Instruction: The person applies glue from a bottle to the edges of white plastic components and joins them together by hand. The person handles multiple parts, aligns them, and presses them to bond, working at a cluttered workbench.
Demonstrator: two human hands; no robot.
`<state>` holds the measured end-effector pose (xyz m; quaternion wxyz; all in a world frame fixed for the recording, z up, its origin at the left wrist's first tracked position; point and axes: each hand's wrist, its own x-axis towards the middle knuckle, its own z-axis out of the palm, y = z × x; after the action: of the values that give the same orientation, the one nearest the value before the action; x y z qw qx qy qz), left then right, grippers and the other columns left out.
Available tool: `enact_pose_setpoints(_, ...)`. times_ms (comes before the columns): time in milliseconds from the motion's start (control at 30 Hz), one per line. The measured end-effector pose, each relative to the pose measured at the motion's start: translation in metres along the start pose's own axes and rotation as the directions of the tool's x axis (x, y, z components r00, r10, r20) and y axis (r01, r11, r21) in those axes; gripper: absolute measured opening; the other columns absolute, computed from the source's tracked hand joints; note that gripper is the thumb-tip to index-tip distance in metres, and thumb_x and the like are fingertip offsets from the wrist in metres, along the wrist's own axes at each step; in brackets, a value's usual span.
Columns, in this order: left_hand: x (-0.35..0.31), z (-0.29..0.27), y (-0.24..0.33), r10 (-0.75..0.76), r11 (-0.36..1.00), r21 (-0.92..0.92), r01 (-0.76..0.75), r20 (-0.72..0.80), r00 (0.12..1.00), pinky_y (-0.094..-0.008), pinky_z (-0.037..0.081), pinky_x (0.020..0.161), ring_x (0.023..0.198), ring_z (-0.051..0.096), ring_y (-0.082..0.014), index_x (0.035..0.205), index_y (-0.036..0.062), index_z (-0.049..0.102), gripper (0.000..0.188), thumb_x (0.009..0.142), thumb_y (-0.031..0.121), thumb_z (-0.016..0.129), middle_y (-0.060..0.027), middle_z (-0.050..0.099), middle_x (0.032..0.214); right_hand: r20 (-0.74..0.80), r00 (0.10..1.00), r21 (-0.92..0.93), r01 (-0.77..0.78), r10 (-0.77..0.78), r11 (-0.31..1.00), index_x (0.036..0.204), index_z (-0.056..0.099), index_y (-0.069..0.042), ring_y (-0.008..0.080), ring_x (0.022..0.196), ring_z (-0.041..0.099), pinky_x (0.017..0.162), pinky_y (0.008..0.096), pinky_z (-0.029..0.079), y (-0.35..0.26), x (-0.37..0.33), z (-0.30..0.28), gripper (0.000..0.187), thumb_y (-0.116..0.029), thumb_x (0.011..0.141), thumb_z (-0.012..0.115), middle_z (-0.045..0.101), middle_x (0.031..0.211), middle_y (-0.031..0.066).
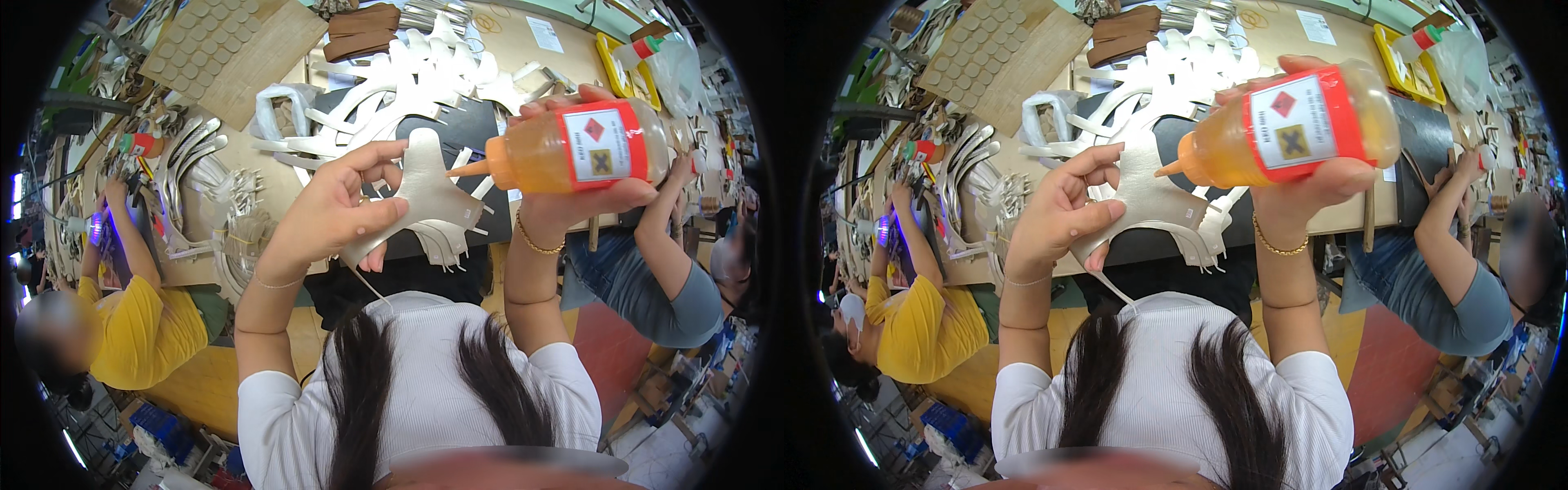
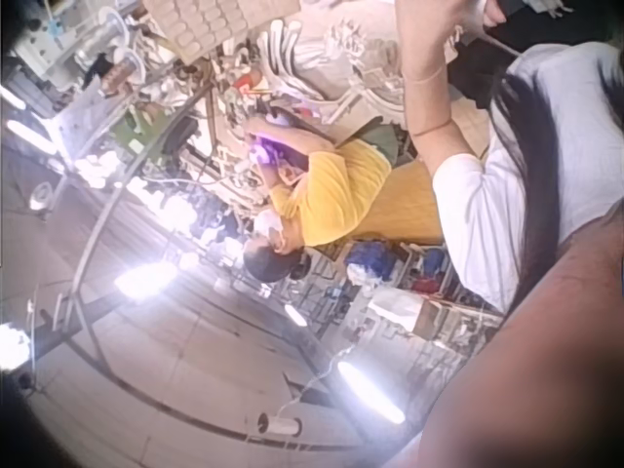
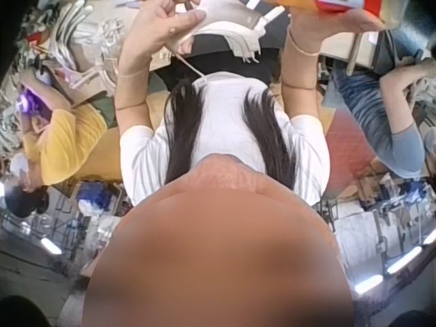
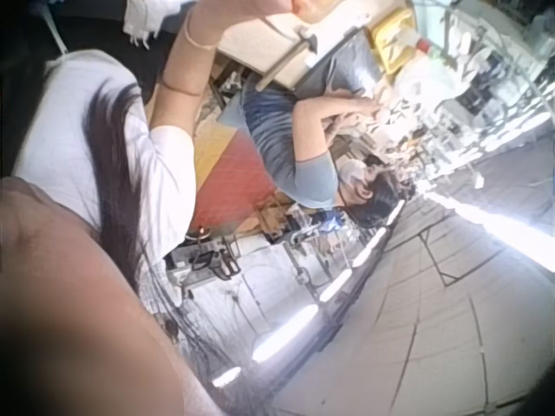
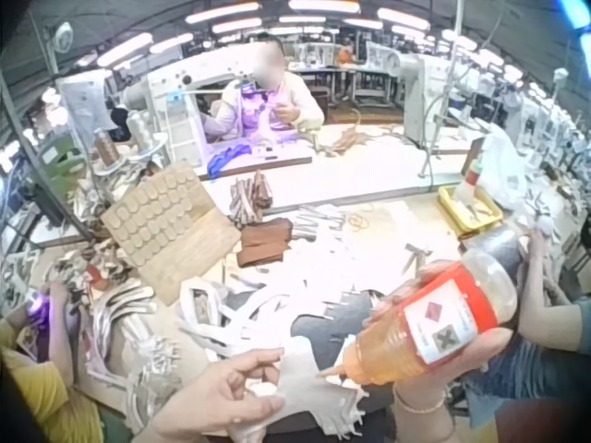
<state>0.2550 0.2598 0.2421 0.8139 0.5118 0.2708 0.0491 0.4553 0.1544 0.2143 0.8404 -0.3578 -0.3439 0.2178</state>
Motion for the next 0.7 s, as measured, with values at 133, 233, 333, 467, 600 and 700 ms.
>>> enact_pose_setpoints(133,0.001,0.000,-0.002,0.001,1.000,-0.006,-0.001,-0.006,1.000,-0.0228,0.046,0.034,0.046,0.059,-0.0141,0.129,-0.0065,0.039,0.052,0.082,0.001,0.060,-0.0055,0.052,0.093,-0.044,0.999,-0.312,-0.023,0.010,0.950,0.119,0.044,0.000,0.0269,0.085,0.063,0.076,0.0428,0.053,-0.001,-0.004,0.001,0.106,-0.090,0.064,0.035,0.061,0.093,0.0119)
enact_pose_setpoints(233,0.003,0.001,-0.002,0.002,1.000,0.019,-0.002,-0.009,1.000,-0.0226,0.046,0.034,0.046,0.059,-0.0139,0.129,-0.0069,0.039,0.052,0.082,0.001,0.060,-0.0057,0.053,0.094,-0.053,0.999,-0.348,-0.010,-0.010,0.937,0.118,0.044,0.002,0.0268,0.084,0.065,0.076,0.0425,0.054,-0.001,-0.004,0.004,0.108,-0.091,0.063,0.034,0.061,0.093,0.0125)
enact_pose_setpoints(333,0.003,0.002,-0.001,-0.008,1.000,0.025,0.008,0.001,1.000,-0.0224,0.046,0.035,0.046,0.059,-0.0137,0.129,-0.0069,0.039,0.052,0.082,0.002,0.060,-0.0061,0.053,0.095,-0.100,0.995,-0.383,-0.014,-0.026,0.924,0.117,0.044,0.003,0.0264,0.083,0.066,0.075,0.0424,0.055,0.000,-0.004,0.009,0.110,-0.091,0.061,0.033,0.062,0.092,0.0129)
enact_pose_setpoints(467,0.005,0.006,0.000,-0.029,0.999,0.014,0.029,0.003,1.000,-0.0219,0.046,0.035,0.046,0.058,-0.0132,0.129,-0.0072,0.039,0.051,0.082,0.000,0.059,-0.0069,0.053,0.095,-0.120,0.992,-0.417,-0.015,-0.038,0.909,0.117,0.044,0.003,0.0268,0.082,0.066,0.074,0.0429,0.055,0.003,-0.007,0.017,0.112,-0.092,0.060,0.032,0.062,0.090,0.0131)
enact_pose_setpoints(600,0.007,0.011,0.001,-0.060,0.998,0.005,0.060,-0.019,0.998,-0.0218,0.045,0.033,0.044,0.057,-0.0129,0.127,-0.0073,0.039,0.049,0.081,-0.006,0.057,-0.0078,0.052,0.096,-0.078,0.992,-0.296,-0.116,0.097,0.948,0.119,0.043,0.003,0.0285,0.084,0.065,0.074,0.0439,0.054,-0.001,-0.008,0.014,0.113,-0.092,0.060,0.031,0.062,0.090,0.0134)
enact_pose_setpoints(700,0.007,0.009,0.003,-0.117,0.991,0.056,0.120,-0.047,0.992,-0.0225,0.045,0.033,0.045,0.058,-0.0135,0.127,-0.0071,0.039,0.049,0.082,-0.004,0.059,-0.0069,0.052,0.095,-0.142,0.985,-0.068,-0.106,0.096,0.992,0.124,0.040,0.002,0.0301,0.091,0.061,0.077,0.0449,0.053,-0.006,0.002,-0.003,0.108,-0.088,0.065,0.037,0.059,0.099,0.0162)
